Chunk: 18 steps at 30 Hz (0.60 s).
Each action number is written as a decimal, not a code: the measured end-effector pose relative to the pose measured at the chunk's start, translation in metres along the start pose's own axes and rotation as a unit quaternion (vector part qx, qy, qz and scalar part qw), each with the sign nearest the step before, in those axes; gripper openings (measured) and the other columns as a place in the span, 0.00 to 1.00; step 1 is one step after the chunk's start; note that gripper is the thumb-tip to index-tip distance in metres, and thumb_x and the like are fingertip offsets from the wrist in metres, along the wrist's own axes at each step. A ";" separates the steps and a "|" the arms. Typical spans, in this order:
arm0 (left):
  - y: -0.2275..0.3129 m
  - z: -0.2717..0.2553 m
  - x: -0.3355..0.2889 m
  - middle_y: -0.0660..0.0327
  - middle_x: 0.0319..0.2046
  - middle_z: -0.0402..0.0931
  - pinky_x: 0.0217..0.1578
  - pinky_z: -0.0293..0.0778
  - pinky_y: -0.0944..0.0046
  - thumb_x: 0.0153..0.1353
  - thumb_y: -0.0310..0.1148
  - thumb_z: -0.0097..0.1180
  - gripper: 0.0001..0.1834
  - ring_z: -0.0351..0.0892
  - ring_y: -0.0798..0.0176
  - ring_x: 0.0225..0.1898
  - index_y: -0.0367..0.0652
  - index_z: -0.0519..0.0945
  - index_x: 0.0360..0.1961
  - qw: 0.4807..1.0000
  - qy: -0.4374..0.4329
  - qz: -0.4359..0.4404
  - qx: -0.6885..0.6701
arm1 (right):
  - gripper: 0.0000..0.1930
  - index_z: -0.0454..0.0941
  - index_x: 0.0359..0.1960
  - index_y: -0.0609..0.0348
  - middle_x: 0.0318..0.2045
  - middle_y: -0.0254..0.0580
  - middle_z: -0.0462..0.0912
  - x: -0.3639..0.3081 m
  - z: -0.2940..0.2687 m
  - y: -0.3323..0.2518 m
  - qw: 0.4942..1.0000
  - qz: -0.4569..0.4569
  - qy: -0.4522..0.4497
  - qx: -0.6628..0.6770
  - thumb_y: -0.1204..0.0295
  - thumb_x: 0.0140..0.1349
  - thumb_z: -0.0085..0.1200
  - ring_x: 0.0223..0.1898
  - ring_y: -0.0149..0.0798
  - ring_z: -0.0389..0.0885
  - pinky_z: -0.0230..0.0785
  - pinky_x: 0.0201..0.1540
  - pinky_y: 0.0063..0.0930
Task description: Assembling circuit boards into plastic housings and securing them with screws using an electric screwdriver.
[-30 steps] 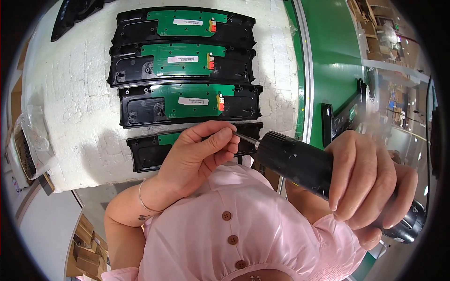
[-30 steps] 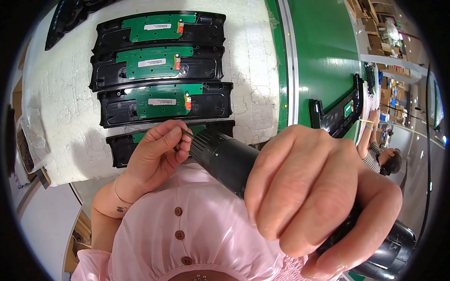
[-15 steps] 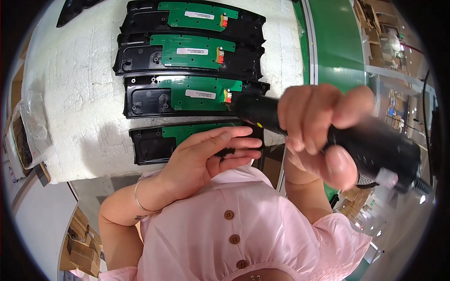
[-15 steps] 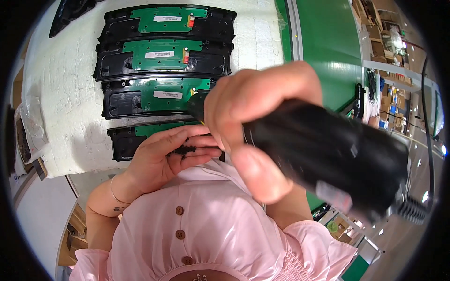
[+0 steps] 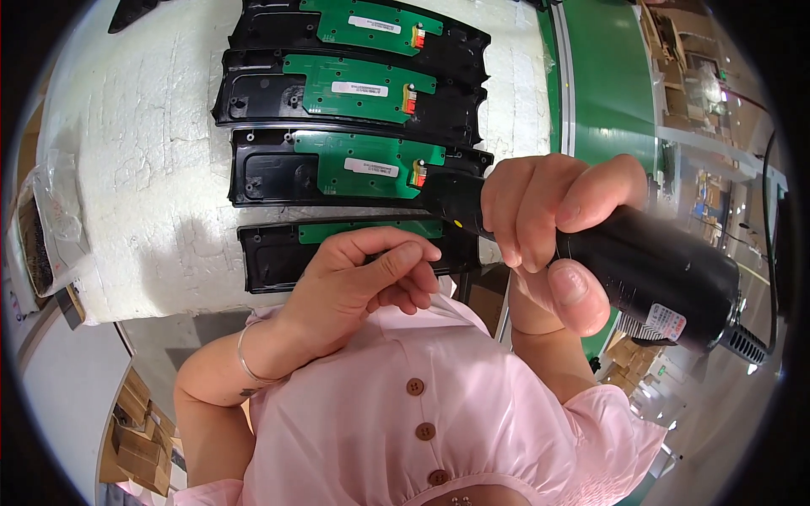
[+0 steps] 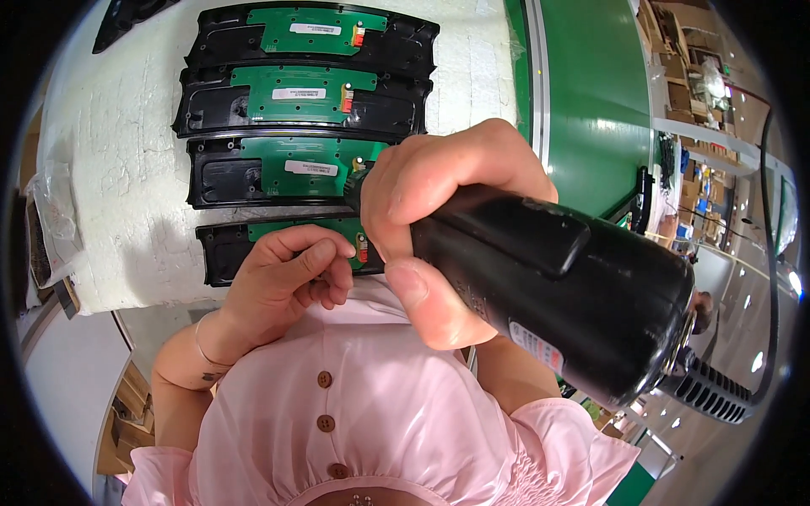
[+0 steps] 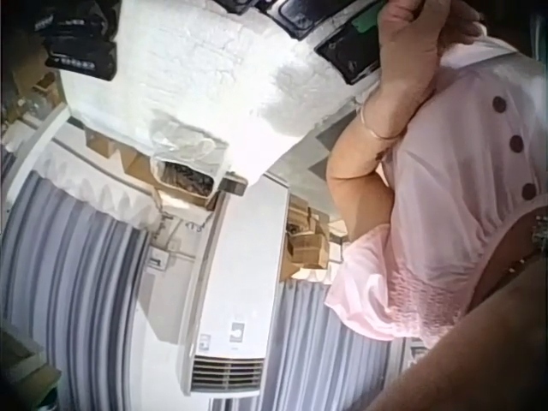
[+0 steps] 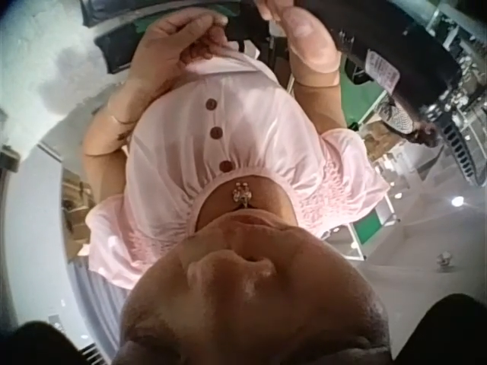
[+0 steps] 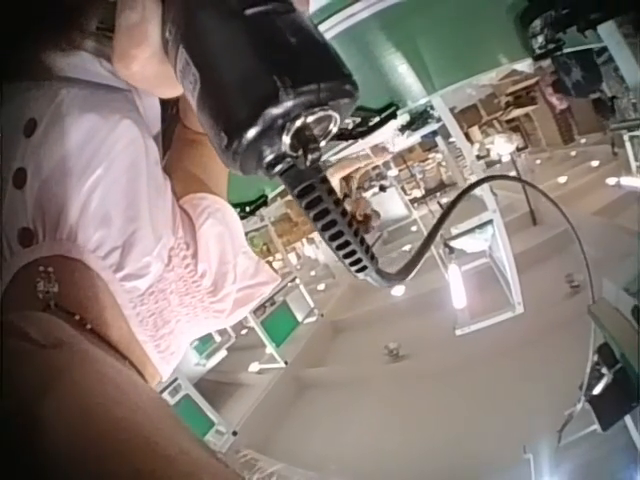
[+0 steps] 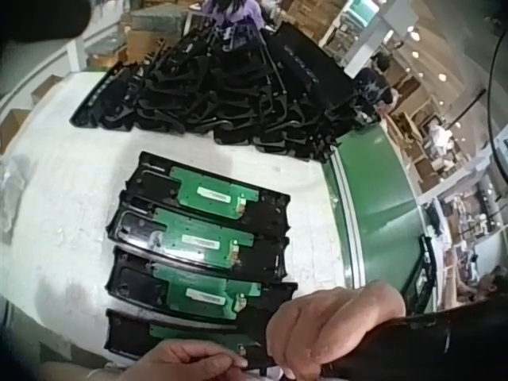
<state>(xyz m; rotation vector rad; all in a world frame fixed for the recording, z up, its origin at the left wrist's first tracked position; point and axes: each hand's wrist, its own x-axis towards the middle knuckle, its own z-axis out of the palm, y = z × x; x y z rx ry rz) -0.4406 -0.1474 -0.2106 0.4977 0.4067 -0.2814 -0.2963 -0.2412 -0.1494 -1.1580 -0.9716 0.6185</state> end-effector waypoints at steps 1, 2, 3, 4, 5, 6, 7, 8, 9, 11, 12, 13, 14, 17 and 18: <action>0.000 0.000 -0.001 0.56 0.31 0.75 0.33 0.71 0.70 0.63 0.35 0.39 0.13 0.75 0.67 0.32 0.38 0.72 0.41 1.000 0.010 -0.002 -0.020 | 0.14 0.61 0.32 0.54 0.12 0.27 0.64 0.001 0.000 0.001 1.000 0.001 -0.001 0.001 0.69 0.45 0.51 0.14 0.27 0.64 0.58 0.22 0.23; 0.001 0.001 -0.001 0.55 0.31 0.76 0.33 0.71 0.70 0.64 0.35 0.39 0.14 0.75 0.67 0.32 0.38 0.72 0.42 0.999 0.020 -0.004 -0.040 | 0.14 0.61 0.32 0.54 0.12 0.27 0.64 0.001 -0.001 0.002 1.000 -0.005 -0.003 0.002 0.69 0.45 0.51 0.14 0.27 0.64 0.58 0.22 0.23; 0.003 0.003 -0.001 0.55 0.31 0.76 0.33 0.71 0.70 0.64 0.35 0.39 0.14 0.75 0.67 0.32 0.38 0.72 0.42 0.999 0.019 -0.004 -0.040 | 0.14 0.61 0.32 0.54 0.12 0.27 0.64 0.002 -0.002 0.002 1.000 -0.011 -0.005 0.003 0.69 0.45 0.51 0.14 0.27 0.64 0.58 0.22 0.23; 0.005 0.005 -0.001 0.55 0.32 0.75 0.34 0.71 0.69 0.64 0.34 0.39 0.13 0.75 0.67 0.32 0.37 0.72 0.41 0.997 0.013 -0.012 -0.071 | 0.14 0.61 0.32 0.54 0.12 0.27 0.64 0.002 -0.002 0.002 1.000 -0.010 -0.005 0.002 0.69 0.45 0.51 0.14 0.27 0.64 0.58 0.22 0.23; 0.005 0.006 -0.002 0.55 0.33 0.75 0.35 0.72 0.69 0.64 0.34 0.38 0.13 0.75 0.67 0.33 0.37 0.72 0.39 0.995 0.009 -0.019 -0.101 | 0.14 0.61 0.32 0.54 0.12 0.27 0.64 0.001 -0.003 0.002 1.000 -0.009 0.006 0.009 0.69 0.45 0.50 0.14 0.27 0.64 0.58 0.22 0.23; 0.005 0.006 -0.002 0.55 0.33 0.75 0.35 0.72 0.69 0.64 0.34 0.38 0.13 0.75 0.67 0.33 0.37 0.72 0.39 0.995 0.010 -0.018 -0.102 | 0.13 0.61 0.32 0.54 0.12 0.27 0.65 0.001 -0.004 0.003 1.000 -0.007 0.017 0.016 0.69 0.45 0.50 0.14 0.27 0.64 0.58 0.22 0.23; 0.005 0.006 -0.002 0.54 0.33 0.75 0.35 0.72 0.68 0.64 0.34 0.38 0.13 0.75 0.67 0.33 0.37 0.72 0.38 0.994 0.001 -0.017 -0.109 | 0.14 0.61 0.32 0.54 0.13 0.28 0.65 0.000 -0.003 0.003 1.000 -0.005 0.022 0.022 0.69 0.45 0.51 0.14 0.27 0.64 0.58 0.21 0.23; 0.004 0.005 -0.002 0.54 0.34 0.75 0.36 0.72 0.68 0.64 0.33 0.38 0.12 0.75 0.67 0.34 0.37 0.72 0.37 0.993 -0.009 -0.016 -0.115 | 0.14 0.61 0.32 0.54 0.13 0.28 0.65 0.000 -0.002 0.003 0.999 -0.005 0.022 0.022 0.69 0.45 0.51 0.14 0.27 0.64 0.58 0.21 0.23; 0.004 0.003 -0.002 0.54 0.34 0.75 0.36 0.72 0.68 0.64 0.33 0.38 0.12 0.75 0.67 0.34 0.37 0.72 0.37 0.993 -0.009 -0.016 -0.114 | 0.14 0.61 0.31 0.54 0.13 0.28 0.66 0.000 0.000 0.004 1.000 -0.008 0.006 0.017 0.70 0.45 0.52 0.14 0.27 0.64 0.58 0.21 0.23; 0.003 0.000 -0.001 0.54 0.33 0.75 0.36 0.72 0.68 0.64 0.33 0.38 0.11 0.75 0.67 0.34 0.37 0.71 0.35 0.996 -0.028 0.002 -0.079 | 0.14 0.61 0.30 0.54 0.14 0.29 0.66 0.002 0.000 0.005 0.999 -0.012 -0.040 -0.006 0.72 0.43 0.53 0.14 0.27 0.64 0.59 0.21 0.23; 0.004 -0.001 -0.002 0.54 0.33 0.75 0.36 0.72 0.68 0.64 0.33 0.38 0.11 0.75 0.67 0.34 0.37 0.71 0.35 0.997 -0.026 0.003 -0.079 | 0.14 0.61 0.30 0.54 0.14 0.29 0.66 0.002 0.001 0.005 0.999 -0.012 -0.041 -0.004 0.72 0.43 0.53 0.14 0.27 0.64 0.59 0.21 0.23; 0.005 -0.001 -0.003 0.54 0.33 0.75 0.36 0.72 0.69 0.64 0.33 0.38 0.11 0.75 0.67 0.33 0.37 0.71 0.37 0.998 -0.022 0.007 -0.059 | 0.14 0.61 0.30 0.54 0.14 0.29 0.67 0.003 0.004 0.006 0.999 -0.005 -0.037 -0.008 0.72 0.43 0.54 0.14 0.27 0.64 0.59 0.21 0.23; 0.005 0.000 -0.004 0.54 0.33 0.75 0.36 0.72 0.69 0.64 0.33 0.38 0.11 0.75 0.67 0.33 0.37 0.71 0.38 0.999 -0.019 0.010 -0.038 | 0.14 0.61 0.29 0.54 0.14 0.29 0.67 0.003 0.006 0.005 0.999 0.002 -0.033 -0.014 0.72 0.43 0.54 0.14 0.27 0.64 0.59 0.21 0.23; 0.004 0.000 -0.003 0.54 0.34 0.75 0.35 0.72 0.69 0.64 0.32 0.38 0.12 0.75 0.67 0.33 0.37 0.70 0.41 0.999 0.020 0.034 -0.025 | 0.14 0.61 0.29 0.54 0.14 0.29 0.67 0.004 0.004 0.005 0.999 0.002 -0.035 -0.010 0.72 0.43 0.54 0.14 0.27 0.64 0.59 0.21 0.23; 0.004 0.000 -0.002 0.54 0.34 0.75 0.35 0.72 0.69 0.64 0.32 0.38 0.12 0.75 0.67 0.33 0.37 0.70 0.41 0.999 0.018 0.034 -0.024 | 0.14 0.61 0.29 0.54 0.14 0.29 0.67 0.004 0.002 0.004 0.999 -0.005 -0.044 -0.012 0.72 0.42 0.54 0.14 0.27 0.64 0.58 0.21 0.23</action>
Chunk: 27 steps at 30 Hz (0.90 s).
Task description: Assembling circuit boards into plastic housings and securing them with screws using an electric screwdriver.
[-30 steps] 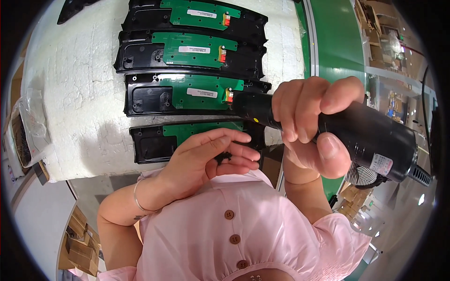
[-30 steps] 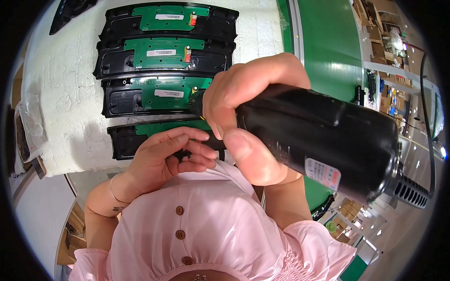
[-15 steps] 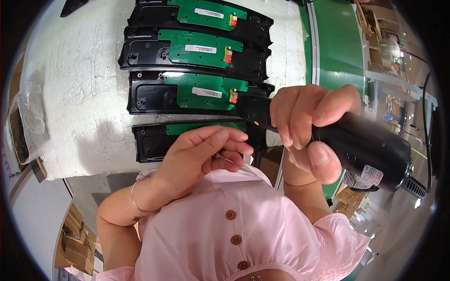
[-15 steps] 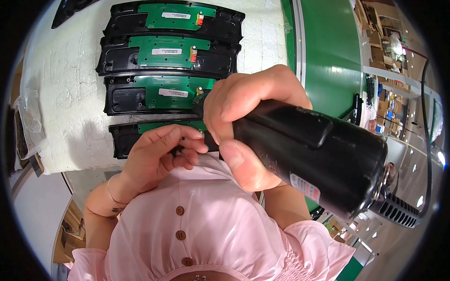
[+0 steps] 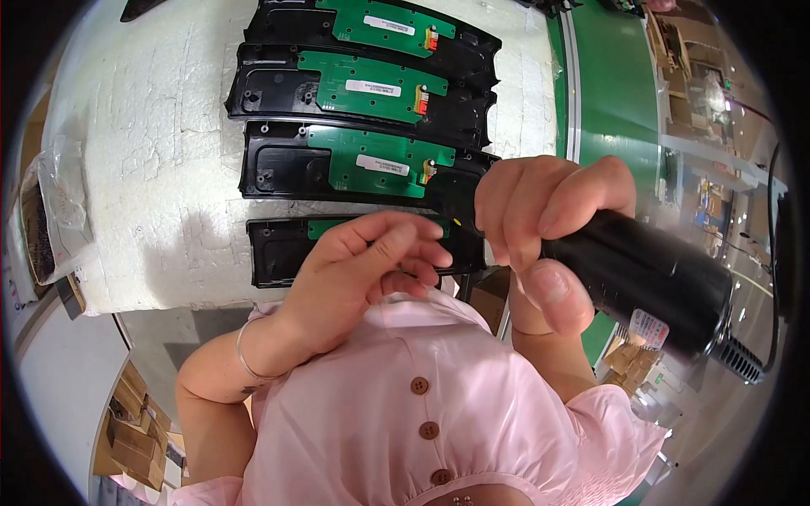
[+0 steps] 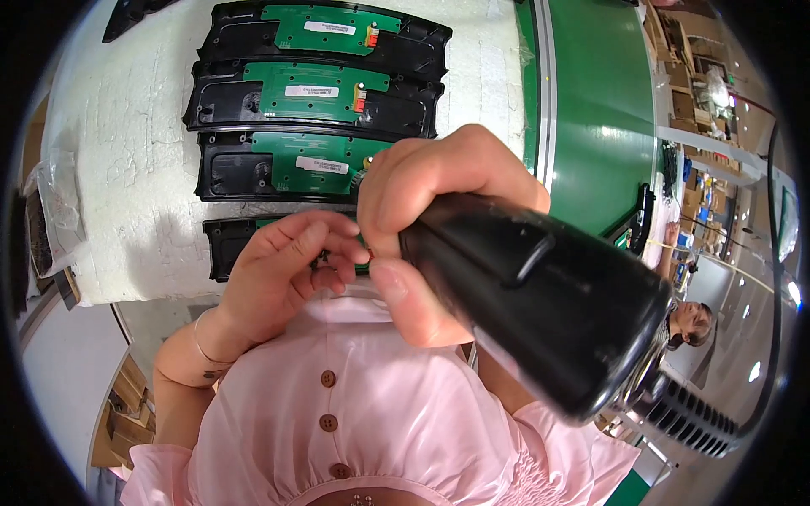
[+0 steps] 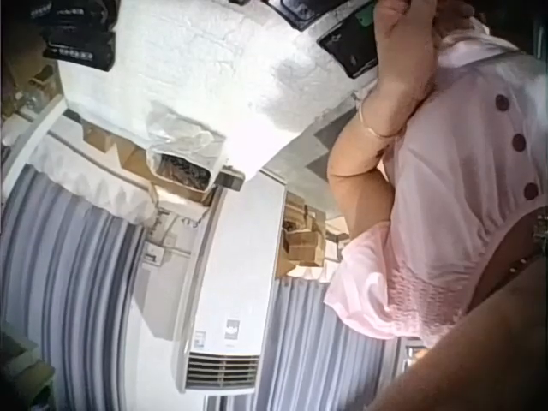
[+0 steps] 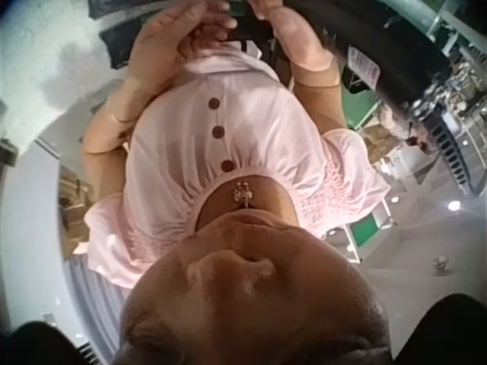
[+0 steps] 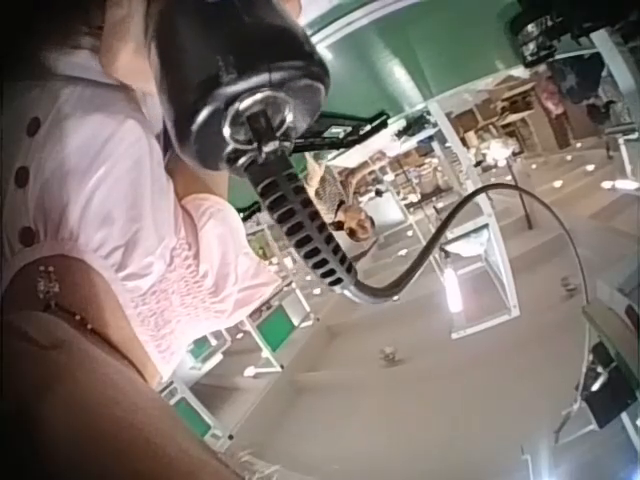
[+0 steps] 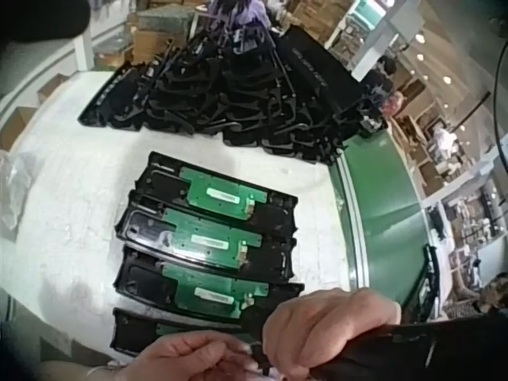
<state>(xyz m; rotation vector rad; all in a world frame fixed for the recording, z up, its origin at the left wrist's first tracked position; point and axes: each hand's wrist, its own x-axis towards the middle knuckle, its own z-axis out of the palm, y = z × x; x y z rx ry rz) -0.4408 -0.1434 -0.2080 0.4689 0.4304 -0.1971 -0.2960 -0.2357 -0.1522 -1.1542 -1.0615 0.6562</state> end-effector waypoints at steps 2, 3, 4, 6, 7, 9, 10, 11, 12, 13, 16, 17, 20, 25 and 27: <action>0.000 -0.001 0.002 0.53 0.34 0.75 0.35 0.72 0.69 0.63 0.32 0.39 0.13 0.75 0.65 0.33 0.37 0.70 0.44 0.996 0.006 -0.011 -0.086 | 0.14 0.61 0.30 0.54 0.14 0.29 0.66 -0.001 0.004 -0.006 0.999 0.008 0.040 0.009 0.71 0.43 0.54 0.14 0.27 0.64 0.58 0.21 0.23; 0.000 -0.002 0.001 0.53 0.34 0.75 0.35 0.72 0.69 0.63 0.32 0.39 0.13 0.75 0.65 0.33 0.37 0.70 0.44 0.996 0.006 -0.009 -0.086 | 0.15 0.61 0.30 0.54 0.14 0.29 0.66 -0.001 0.006 -0.009 0.997 0.018 0.079 0.018 0.71 0.43 0.54 0.14 0.27 0.64 0.58 0.21 0.23; -0.001 -0.004 -0.001 0.53 0.35 0.75 0.35 0.72 0.69 0.63 0.32 0.39 0.12 0.76 0.65 0.34 0.37 0.70 0.43 0.997 0.001 -0.003 -0.071 | 0.15 0.62 0.32 0.54 0.13 0.26 0.67 -0.002 0.003 -0.012 0.997 -0.013 0.065 0.031 0.70 0.43 0.54 0.14 0.27 0.65 0.58 0.20 0.21; -0.002 -0.001 -0.002 0.52 0.35 0.75 0.35 0.72 0.69 0.63 0.32 0.39 0.12 0.76 0.65 0.34 0.37 0.70 0.42 0.998 -0.010 0.000 -0.055 | 0.15 0.64 0.31 0.53 0.12 0.25 0.70 0.003 -0.010 -0.024 0.988 -0.081 -0.035 0.123 0.71 0.42 0.56 0.14 0.25 0.68 0.61 0.20 0.16; -0.002 0.000 -0.002 0.53 0.35 0.75 0.34 0.73 0.69 0.63 0.32 0.39 0.11 0.76 0.65 0.34 0.38 0.70 0.40 0.998 -0.005 0.008 -0.057 | 0.14 0.65 0.30 0.52 0.12 0.24 0.71 0.001 -0.010 -0.037 0.990 -0.079 -0.017 0.116 0.72 0.42 0.57 0.14 0.23 0.69 0.63 0.20 0.14; -0.001 0.000 0.000 0.54 0.34 0.75 0.34 0.73 0.70 0.63 0.32 0.40 0.10 0.76 0.65 0.34 0.38 0.70 0.38 0.998 0.005 0.020 -0.060 | 0.14 0.67 0.27 0.50 0.13 0.26 0.74 0.003 -0.011 -0.048 0.986 -0.097 -0.026 0.129 0.75 0.41 0.59 0.13 0.21 0.71 0.66 0.21 0.10; 0.000 -0.001 0.000 0.55 0.33 0.75 0.33 0.73 0.72 0.62 0.31 0.41 0.08 0.76 0.66 0.33 0.39 0.70 0.37 0.997 0.003 0.028 -0.070 | 0.13 0.67 0.27 0.51 0.13 0.27 0.74 0.003 -0.011 -0.049 0.980 -0.110 -0.034 0.162 0.76 0.41 0.60 0.13 0.22 0.71 0.67 0.20 0.11; 0.000 -0.001 0.001 0.56 0.33 0.75 0.32 0.73 0.74 0.62 0.31 0.42 0.07 0.76 0.67 0.33 0.39 0.70 0.36 0.996 0.001 0.034 -0.081 | 0.13 0.67 0.26 0.52 0.13 0.28 0.74 0.003 -0.009 -0.050 0.977 -0.123 -0.030 0.171 0.76 0.40 0.60 0.12 0.22 0.71 0.68 0.20 0.11; 0.000 -0.002 0.001 0.56 0.33 0.75 0.32 0.73 0.74 0.62 0.31 0.42 0.07 0.76 0.67 0.33 0.39 0.70 0.36 0.996 0.001 0.034 -0.081 | 0.13 0.67 0.25 0.52 0.13 0.29 0.74 0.003 -0.006 -0.050 0.974 -0.136 -0.025 0.179 0.76 0.39 0.60 0.12 0.23 0.71 0.68 0.20 0.12; 0.001 -0.004 0.000 0.58 0.32 0.75 0.31 0.73 0.75 0.61 0.31 0.44 0.06 0.75 0.69 0.32 0.40 0.70 0.36 0.997 0.012 0.039 -0.066 | 0.13 0.67 0.25 0.52 0.13 0.29 0.74 0.003 -0.004 -0.050 0.974 -0.136 -0.025 0.179 0.76 0.39 0.60 0.12 0.23 0.71 0.68 0.20 0.12; 0.001 -0.003 -0.001 0.61 0.30 0.75 0.31 0.73 0.77 0.60 0.30 0.47 0.06 0.75 0.72 0.30 0.40 0.71 0.36 0.996 0.045 0.041 -0.065 | 0.13 0.67 0.24 0.53 0.12 0.30 0.74 0.003 0.000 -0.051 0.974 -0.143 -0.005 0.177 0.77 0.39 0.60 0.12 0.23 0.71 0.70 0.20 0.12; 0.001 -0.002 0.000 0.62 0.30 0.75 0.31 0.72 0.77 0.59 0.30 0.47 0.06 0.74 0.73 0.29 0.40 0.72 0.36 0.994 0.068 0.040 -0.078 | 0.13 0.67 0.23 0.53 0.12 0.30 0.74 0.003 0.000 -0.051 0.973 -0.144 -0.001 0.183 0.77 0.38 0.60 0.12 0.23 0.71 0.70 0.20 0.12; 0.001 -0.001 -0.001 0.64 0.27 0.74 0.30 0.72 0.77 0.59 0.30 0.48 0.06 0.74 0.74 0.29 0.40 0.72 0.35 0.992 0.064 0.019 -0.111 | 0.13 0.67 0.23 0.53 0.12 0.30 0.73 0.004 0.003 -0.048 0.969 -0.150 0.011 0.197 0.77 0.38 0.61 0.11 0.23 0.71 0.70 0.20 0.13; -0.004 -0.005 0.000 0.64 0.26 0.74 0.30 0.71 0.77 0.59 0.32 0.48 0.07 0.72 0.75 0.28 0.41 0.72 0.35 0.990 0.039 0.009 -0.136 | 0.13 0.67 0.22 0.52 0.11 0.29 0.73 0.004 0.008 -0.045 0.964 -0.168 0.034 0.203 0.77 0.37 0.60 0.11 0.23 0.70 0.69 0.20 0.12; -0.007 -0.007 0.000 0.64 0.26 0.73 0.30 0.70 0.77 0.59 0.33 0.48 0.07 0.72 0.75 0.28 0.41 0.73 0.35 0.988 0.030 0.012 -0.148 | 0.12 0.67 0.22 0.51 0.11 0.28 0.72 0.002 0.011 -0.046 0.966 -0.157 0.057 0.196 0.77 0.38 0.59 0.11 0.23 0.70 0.68 0.19 0.12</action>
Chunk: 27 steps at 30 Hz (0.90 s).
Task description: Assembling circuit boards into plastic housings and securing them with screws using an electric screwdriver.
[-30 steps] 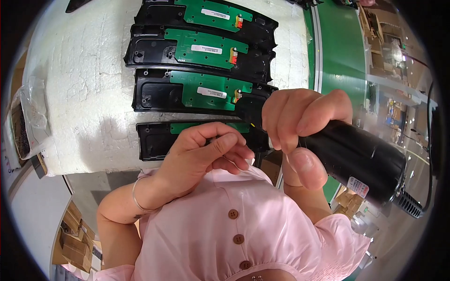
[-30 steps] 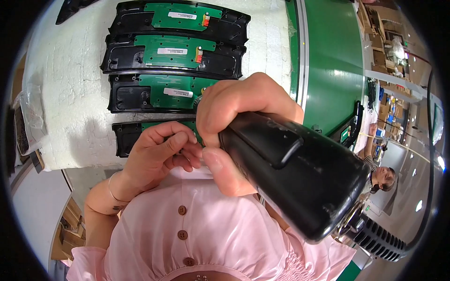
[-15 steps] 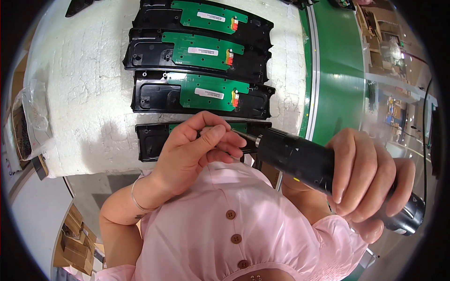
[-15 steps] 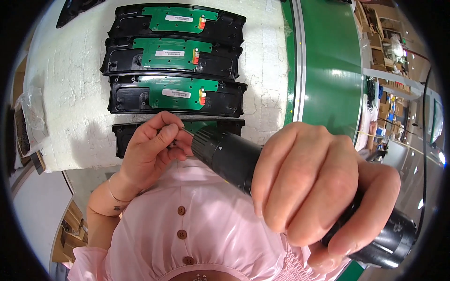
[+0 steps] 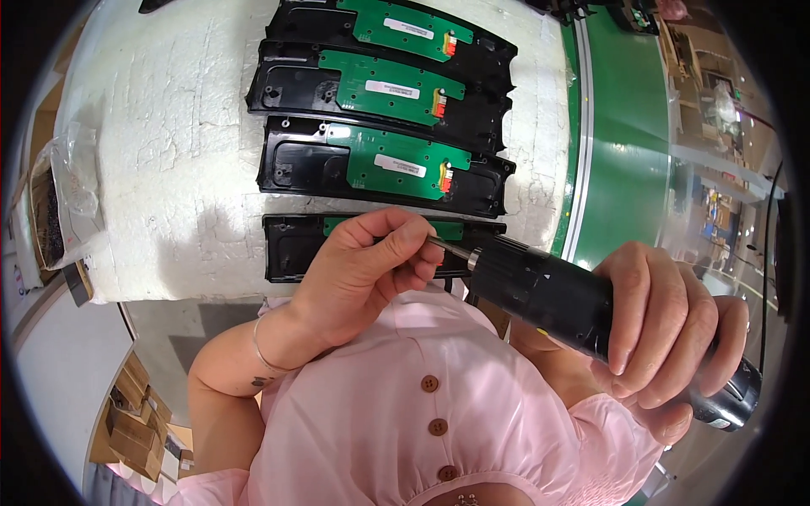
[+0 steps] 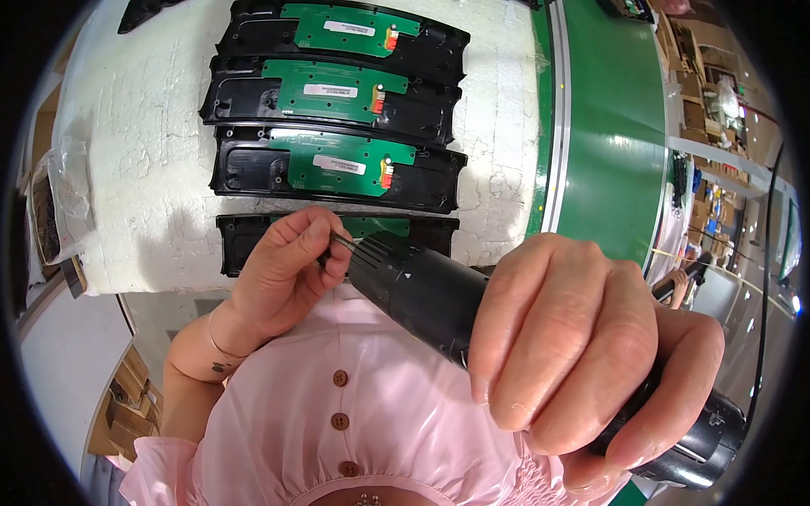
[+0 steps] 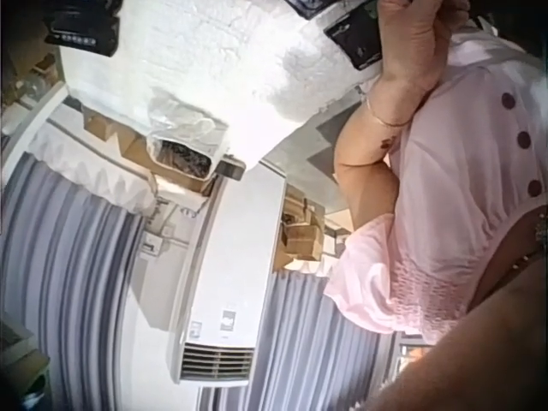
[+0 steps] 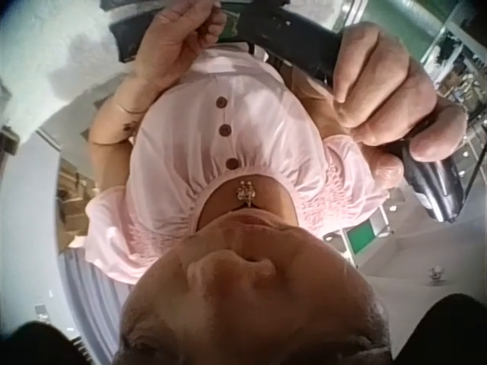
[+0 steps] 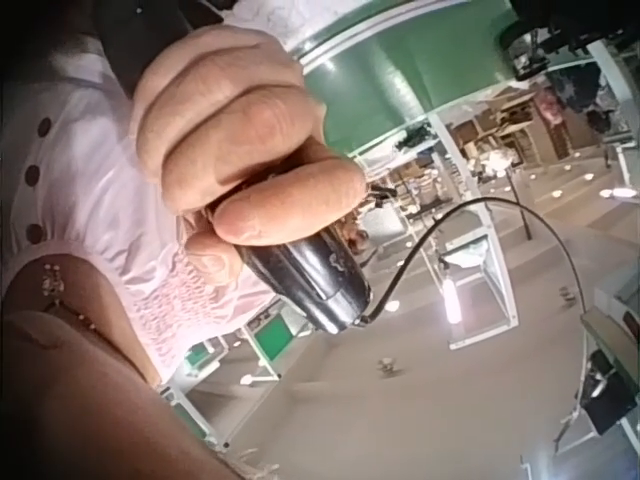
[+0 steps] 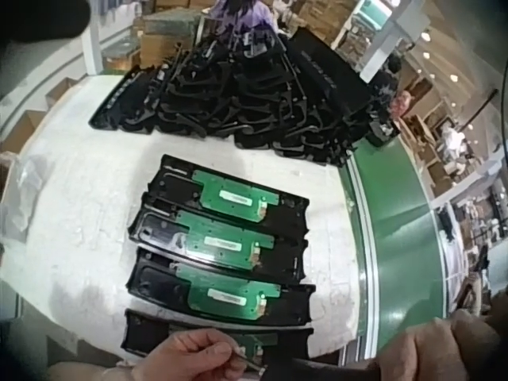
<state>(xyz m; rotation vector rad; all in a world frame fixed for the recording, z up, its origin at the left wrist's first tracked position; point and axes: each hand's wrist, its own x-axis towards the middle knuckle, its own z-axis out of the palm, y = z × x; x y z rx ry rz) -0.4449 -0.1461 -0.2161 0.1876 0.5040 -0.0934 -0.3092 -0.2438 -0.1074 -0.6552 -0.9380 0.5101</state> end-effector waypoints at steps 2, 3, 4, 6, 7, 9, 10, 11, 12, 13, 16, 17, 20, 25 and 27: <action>-0.001 -0.002 0.000 0.64 0.27 0.73 0.30 0.70 0.76 0.60 0.35 0.48 0.08 0.71 0.75 0.28 0.41 0.72 0.34 0.999 -0.031 0.012 0.001 | 0.12 0.67 0.22 0.51 0.11 0.27 0.72 -0.002 0.005 0.003 1.000 -0.011 0.018 0.008 0.77 0.38 0.59 0.11 0.22 0.70 0.68 0.20 0.12; 0.000 -0.005 0.001 0.64 0.27 0.73 0.30 0.70 0.76 0.60 0.35 0.48 0.08 0.71 0.75 0.28 0.41 0.72 0.34 0.999 -0.030 0.013 0.000 | 0.12 0.67 0.22 0.51 0.11 0.27 0.72 -0.003 0.007 0.004 0.999 -0.023 0.036 0.013 0.77 0.38 0.58 0.11 0.22 0.70 0.68 0.21 0.11; 0.000 -0.007 0.002 0.63 0.29 0.74 0.33 0.70 0.74 0.60 0.34 0.46 0.09 0.73 0.72 0.30 0.40 0.72 0.36 0.998 -0.055 0.013 -0.017 | 0.12 0.67 0.22 0.51 0.11 0.27 0.72 -0.002 0.005 0.005 0.999 -0.022 0.036 0.014 0.77 0.38 0.58 0.11 0.22 0.70 0.68 0.21 0.11; 0.002 -0.002 0.000 0.61 0.31 0.74 0.36 0.71 0.73 0.61 0.34 0.45 0.11 0.74 0.69 0.32 0.38 0.72 0.39 0.996 -0.079 0.013 -0.037 | 0.13 0.67 0.24 0.52 0.12 0.26 0.72 -0.001 -0.002 0.009 1.000 0.018 -0.018 0.001 0.78 0.38 0.57 0.12 0.21 0.70 0.67 0.22 0.12; 0.001 0.006 -0.003 0.58 0.34 0.74 0.39 0.71 0.70 0.61 0.33 0.44 0.13 0.74 0.66 0.35 0.36 0.71 0.42 0.998 -0.062 -0.001 -0.017 | 0.14 0.66 0.29 0.52 0.12 0.23 0.71 -0.002 -0.001 0.012 0.998 0.044 -0.009 -0.046 0.76 0.39 0.56 0.14 0.21 0.69 0.63 0.23 0.12; 0.000 0.016 -0.005 0.56 0.37 0.74 0.43 0.70 0.68 0.62 0.33 0.42 0.15 0.75 0.63 0.38 0.34 0.70 0.45 0.998 -0.051 -0.022 0.005 | 0.14 0.65 0.32 0.53 0.14 0.23 0.69 0.000 -0.008 0.020 0.991 0.074 -0.041 -0.100 0.73 0.43 0.54 0.15 0.23 0.67 0.58 0.23 0.16; -0.001 0.017 -0.005 0.54 0.39 0.74 0.45 0.69 0.66 0.63 0.32 0.40 0.17 0.75 0.60 0.40 0.32 0.67 0.48 0.996 -0.061 -0.054 0.023 | 0.13 0.64 0.33 0.53 0.14 0.24 0.68 -0.003 -0.009 0.024 0.989 0.073 -0.016 -0.124 0.70 0.44 0.52 0.15 0.24 0.66 0.57 0.23 0.17; 0.000 0.014 -0.007 0.51 0.41 0.73 0.48 0.68 0.64 0.63 0.31 0.39 0.19 0.74 0.58 0.42 0.30 0.64 0.52 0.994 -0.065 -0.080 0.038 | 0.13 0.63 0.34 0.53 0.15 0.25 0.66 -0.007 -0.011 0.034 0.987 0.075 0.004 -0.141 0.68 0.46 0.51 0.15 0.24 0.65 0.56 0.24 0.19; 0.001 0.009 -0.008 0.50 0.42 0.73 0.46 0.69 0.65 0.64 0.31 0.37 0.18 0.75 0.58 0.42 0.32 0.63 0.51 0.993 -0.066 -0.083 0.045 | 0.13 0.63 0.35 0.54 0.16 0.27 0.65 -0.009 -0.014 0.042 0.988 0.088 0.000 -0.131 0.67 0.47 0.49 0.15 0.25 0.64 0.54 0.24 0.22; 0.001 0.004 -0.009 0.50 0.42 0.73 0.46 0.69 0.65 0.64 0.31 0.37 0.18 0.75 0.58 0.42 0.32 0.63 0.51 0.994 -0.063 -0.079 0.042 | 0.14 0.63 0.35 0.54 0.16 0.27 0.65 -0.009 -0.016 0.047 0.985 0.097 -0.007 -0.145 0.66 0.47 0.49 0.15 0.25 0.64 0.55 0.24 0.21; 0.002 0.000 -0.009 0.51 0.40 0.74 0.42 0.70 0.66 0.64 0.32 0.37 0.15 0.75 0.59 0.42 0.35 0.65 0.48 0.991 -0.100 -0.080 0.048 | 0.14 0.63 0.35 0.53 0.15 0.27 0.65 -0.008 -0.019 0.048 0.982 0.106 -0.017 -0.157 0.66 0.47 0.49 0.15 0.25 0.63 0.56 0.24 0.22; 0.003 0.001 -0.011 0.52 0.38 0.74 0.40 0.71 0.66 0.64 0.32 0.37 0.13 0.75 0.60 0.41 0.37 0.66 0.46 0.991 -0.097 -0.071 0.054 | 0.14 0.63 0.35 0.53 0.15 0.27 0.65 -0.009 -0.019 0.048 0.980 0.112 -0.014 -0.161 0.66 0.47 0.49 0.15 0.25 0.63 0.56 0.24 0.22; 0.006 -0.003 -0.012 0.54 0.34 0.75 0.37 0.71 0.68 0.63 0.32 0.40 0.11 0.75 0.63 0.37 0.40 0.68 0.43 0.990 -0.101 -0.064 0.069 | 0.14 0.63 0.34 0.53 0.15 0.27 0.65 -0.011 -0.016 0.050 0.978 0.126 -0.004 -0.169 0.66 0.47 0.49 0.15 0.26 0.64 0.57 0.24 0.23; 0.004 -0.003 -0.013 0.58 0.31 0.75 0.34 0.70 0.71 0.60 0.29 0.46 0.07 0.74 0.68 0.31 0.39 0.71 0.38 0.992 -0.054 -0.018 0.109 | 0.13 0.61 0.31 0.52 0.15 0.27 0.65 -0.010 -0.010 0.053 0.975 0.142 -0.005 -0.173 0.67 0.45 0.50 0.15 0.26 0.64 0.58 0.24 0.23; 0.006 0.000 -0.015 0.59 0.30 0.75 0.33 0.70 0.72 0.58 0.27 0.48 0.06 0.73 0.69 0.30 0.39 0.73 0.37 0.994 -0.008 -0.010 0.106 | 0.13 0.60 0.29 0.52 0.15 0.27 0.66 -0.007 -0.009 0.053 0.969 0.167 -0.019 -0.179 0.68 0.45 0.51 0.14 0.27 0.64 0.58 0.24 0.24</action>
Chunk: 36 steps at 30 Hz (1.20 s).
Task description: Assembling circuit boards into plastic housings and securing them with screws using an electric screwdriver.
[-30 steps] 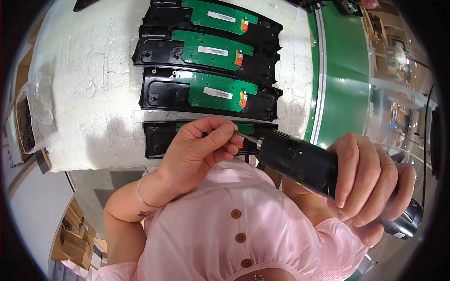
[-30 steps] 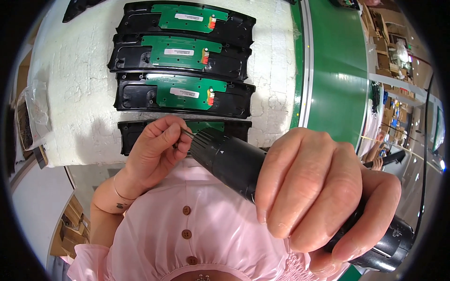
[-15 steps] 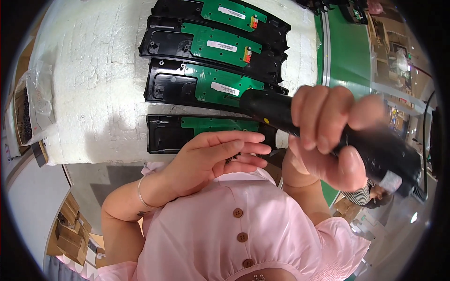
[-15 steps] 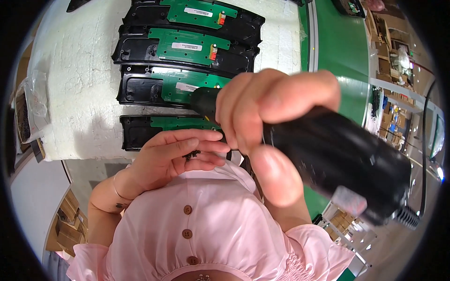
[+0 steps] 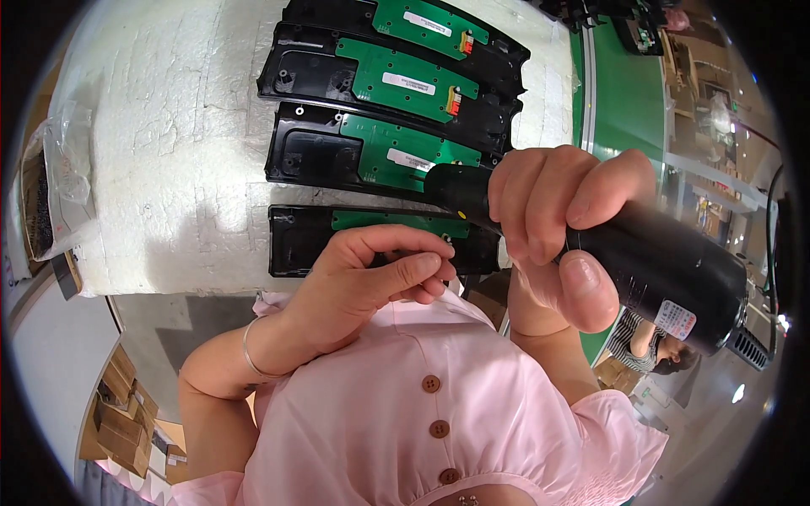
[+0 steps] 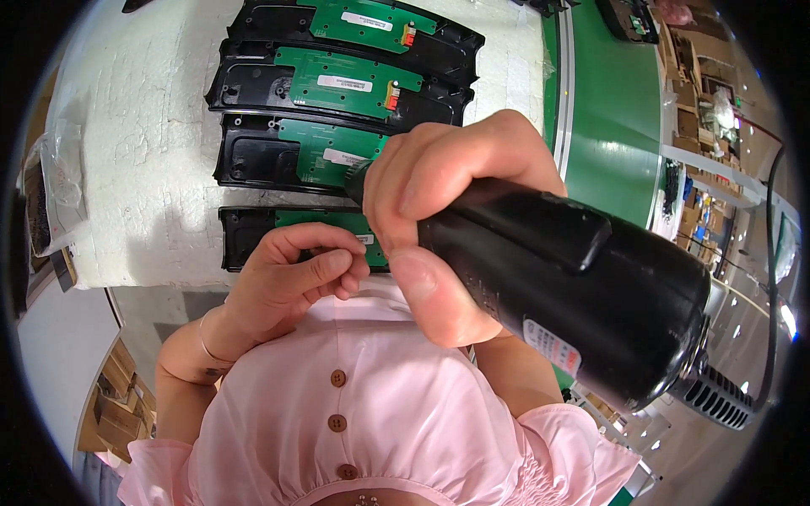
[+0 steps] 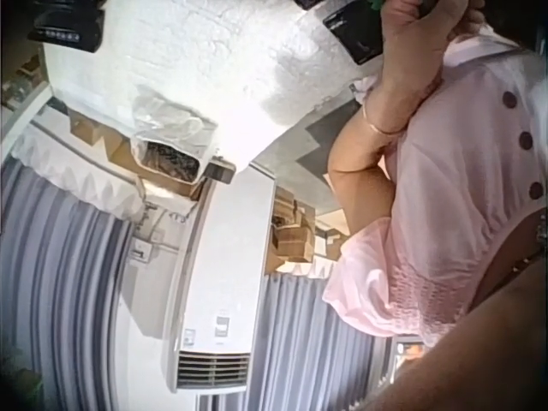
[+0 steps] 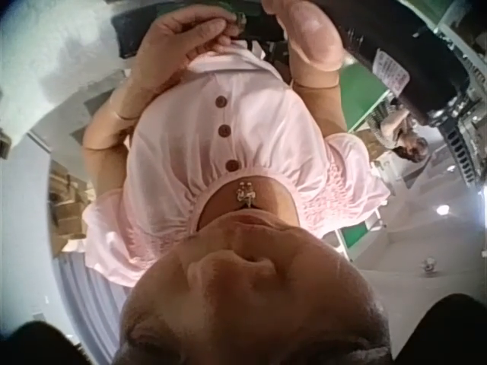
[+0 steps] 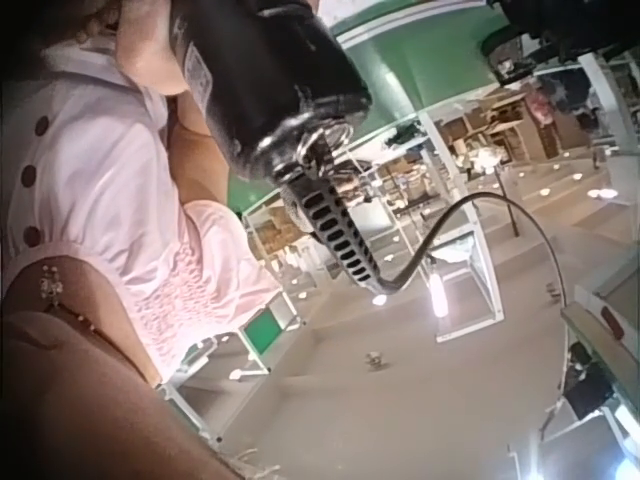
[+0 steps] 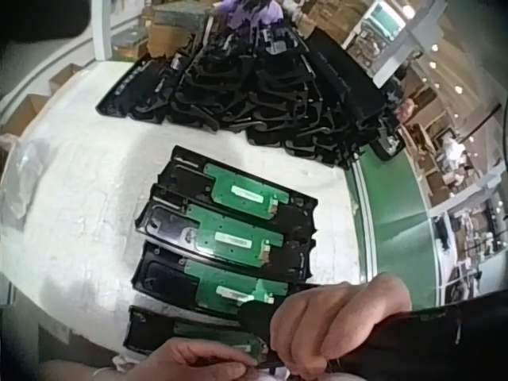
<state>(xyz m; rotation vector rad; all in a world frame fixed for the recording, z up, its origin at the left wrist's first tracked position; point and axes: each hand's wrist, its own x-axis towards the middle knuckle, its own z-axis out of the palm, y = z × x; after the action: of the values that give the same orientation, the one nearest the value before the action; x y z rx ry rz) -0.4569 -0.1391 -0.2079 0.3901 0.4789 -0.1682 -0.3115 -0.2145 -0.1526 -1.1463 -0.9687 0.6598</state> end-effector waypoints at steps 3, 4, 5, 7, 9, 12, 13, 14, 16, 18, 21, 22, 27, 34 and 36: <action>0.004 0.001 -0.003 0.59 0.30 0.75 0.33 0.71 0.72 0.58 0.26 0.49 0.07 0.73 0.70 0.31 0.39 0.74 0.38 0.999 0.010 -0.008 -0.033 | 0.13 0.60 0.29 0.52 0.15 0.28 0.66 0.002 0.001 0.001 1.000 -0.002 -0.008 -0.006 0.68 0.44 0.51 0.14 0.27 0.64 0.59 0.23 0.24; 0.004 -0.001 -0.004 0.59 0.30 0.75 0.33 0.71 0.72 0.58 0.26 0.49 0.07 0.73 0.70 0.31 0.39 0.74 0.38 0.999 0.011 -0.006 -0.033 | 0.13 0.60 0.29 0.52 0.15 0.28 0.66 0.002 0.002 0.002 1.000 -0.002 -0.009 -0.006 0.68 0.44 0.51 0.14 0.27 0.64 0.59 0.23 0.24; 0.002 -0.004 -0.004 0.59 0.31 0.75 0.33 0.71 0.72 0.58 0.26 0.48 0.08 0.74 0.69 0.32 0.40 0.74 0.39 0.998 0.004 -0.001 -0.055 | 0.13 0.61 0.29 0.53 0.15 0.28 0.66 0.002 0.002 0.002 1.000 -0.001 -0.010 -0.006 0.67 0.45 0.51 0.14 0.27 0.64 0.59 0.23 0.24; 0.000 -0.006 -0.005 0.60 0.31 0.75 0.34 0.72 0.72 0.58 0.26 0.48 0.08 0.74 0.69 0.32 0.40 0.74 0.39 0.997 -0.002 0.007 -0.078 | 0.13 0.61 0.30 0.53 0.15 0.28 0.66 0.003 0.003 0.002 1.000 0.000 -0.012 -0.005 0.67 0.45 0.51 0.14 0.27 0.64 0.58 0.23 0.24; -0.001 -0.003 -0.003 0.61 0.32 0.75 0.34 0.73 0.73 0.59 0.26 0.47 0.08 0.75 0.70 0.33 0.41 0.73 0.39 0.996 0.022 0.008 -0.086 | 0.14 0.63 0.32 0.53 0.14 0.27 0.66 0.002 0.003 -0.004 0.999 -0.043 0.001 0.021 0.66 0.46 0.53 0.14 0.27 0.63 0.57 0.22 0.23; 0.001 -0.001 -0.001 0.62 0.33 0.75 0.35 0.73 0.73 0.59 0.27 0.47 0.08 0.75 0.71 0.33 0.42 0.73 0.40 0.993 0.041 -0.012 -0.108 | 0.14 0.67 0.30 0.53 0.14 0.26 0.72 0.005 -0.010 -0.036 0.987 -0.104 -0.076 0.094 0.71 0.42 0.59 0.15 0.23 0.70 0.65 0.20 0.14; 0.001 -0.003 -0.002 0.62 0.33 0.75 0.35 0.73 0.73 0.59 0.27 0.47 0.08 0.75 0.71 0.33 0.42 0.73 0.40 0.993 0.044 -0.010 -0.109 | 0.13 0.68 0.27 0.53 0.14 0.27 0.73 0.005 -0.011 -0.041 0.980 -0.125 -0.083 0.132 0.73 0.41 0.60 0.15 0.22 0.71 0.67 0.21 0.12; 0.001 -0.006 -0.001 0.62 0.33 0.75 0.35 0.73 0.74 0.59 0.27 0.47 0.07 0.74 0.72 0.33 0.42 0.73 0.39 0.992 0.032 -0.006 -0.123 | 0.13 0.69 0.25 0.52 0.13 0.27 0.74 0.004 -0.009 -0.046 0.971 -0.147 -0.088 0.166 0.74 0.40 0.62 0.15 0.21 0.73 0.69 0.21 0.10; 0.000 -0.007 0.001 0.63 0.33 0.75 0.34 0.72 0.75 0.59 0.28 0.47 0.07 0.74 0.73 0.33 0.42 0.73 0.39 0.990 0.020 -0.002 -0.137 | 0.13 0.69 0.21 0.52 0.12 0.29 0.74 0.002 0.000 -0.051 0.968 -0.157 -0.057 0.185 0.76 0.39 0.63 0.13 0.23 0.73 0.71 0.21 0.13; -0.001 -0.005 0.002 0.64 0.31 0.74 0.34 0.71 0.76 0.60 0.30 0.47 0.07 0.73 0.75 0.31 0.42 0.73 0.38 0.992 0.020 0.007 -0.124 | 0.13 0.69 0.21 0.52 0.12 0.29 0.74 0.000 0.002 -0.052 0.971 -0.156 -0.055 0.175 0.77 0.39 0.63 0.13 0.23 0.73 0.71 0.20 0.13; -0.002 -0.003 0.004 0.66 0.30 0.74 0.32 0.70 0.78 0.60 0.32 0.46 0.07 0.71 0.76 0.30 0.42 0.73 0.37 0.992 0.018 0.006 -0.124 | 0.13 0.68 0.20 0.52 0.12 0.30 0.74 -0.001 0.005 -0.049 0.969 -0.172 -0.036 0.173 0.78 0.39 0.63 0.13 0.24 0.73 0.71 0.20 0.13; -0.003 -0.005 0.004 0.66 0.30 0.74 0.32 0.70 0.78 0.60 0.32 0.46 0.07 0.71 0.76 0.30 0.42 0.73 0.37 0.992 0.018 0.006 -0.124 | 0.13 0.68 0.20 0.52 0.12 0.30 0.74 -0.001 0.005 -0.049 0.969 -0.173 -0.037 0.173 0.78 0.39 0.63 0.13 0.24 0.73 0.71 0.20 0.13; -0.011 -0.003 0.000 0.54 0.42 0.71 0.46 0.69 0.67 0.61 0.33 0.44 0.17 0.72 0.61 0.44 0.34 0.68 0.48 0.976 -0.071 0.044 -0.202 | 0.13 0.68 0.24 0.51 0.14 0.29 0.74 0.006 0.008 -0.037 0.981 -0.144 -0.047 0.121 0.78 0.41 0.62 0.14 0.22 0.72 0.68 0.19 0.10; -0.001 -0.003 -0.004 0.47 0.46 0.68 0.51 0.66 0.63 0.64 0.31 0.35 0.18 0.69 0.53 0.50 0.29 0.63 0.50 0.984 -0.013 -0.004 -0.177 | 0.16 0.62 0.35 0.53 0.17 0.28 0.67 0.016 0.008 0.004 0.997 -0.042 -0.053 0.042 0.64 0.48 0.53 0.16 0.27 0.63 0.57 0.25 0.24; 0.003 -0.005 -0.009 0.47 0.44 0.70 0.49 0.68 0.63 0.64 0.29 0.35 0.17 0.70 0.51 0.48 0.30 0.64 0.50 0.991 -0.041 -0.021 -0.126 | 0.16 0.62 0.35 0.54 0.16 0.28 0.67 0.016 0.010 0.007 0.998 -0.027 -0.047 0.028 0.65 0.47 0.52 0.16 0.27 0.63 0.57 0.25 0.24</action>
<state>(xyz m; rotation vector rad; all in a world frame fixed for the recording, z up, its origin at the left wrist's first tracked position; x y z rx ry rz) -0.4662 -0.1335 -0.2068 0.1264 0.4209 -0.1611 -0.3127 -0.1944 -0.1537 -1.0433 -1.0507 0.6969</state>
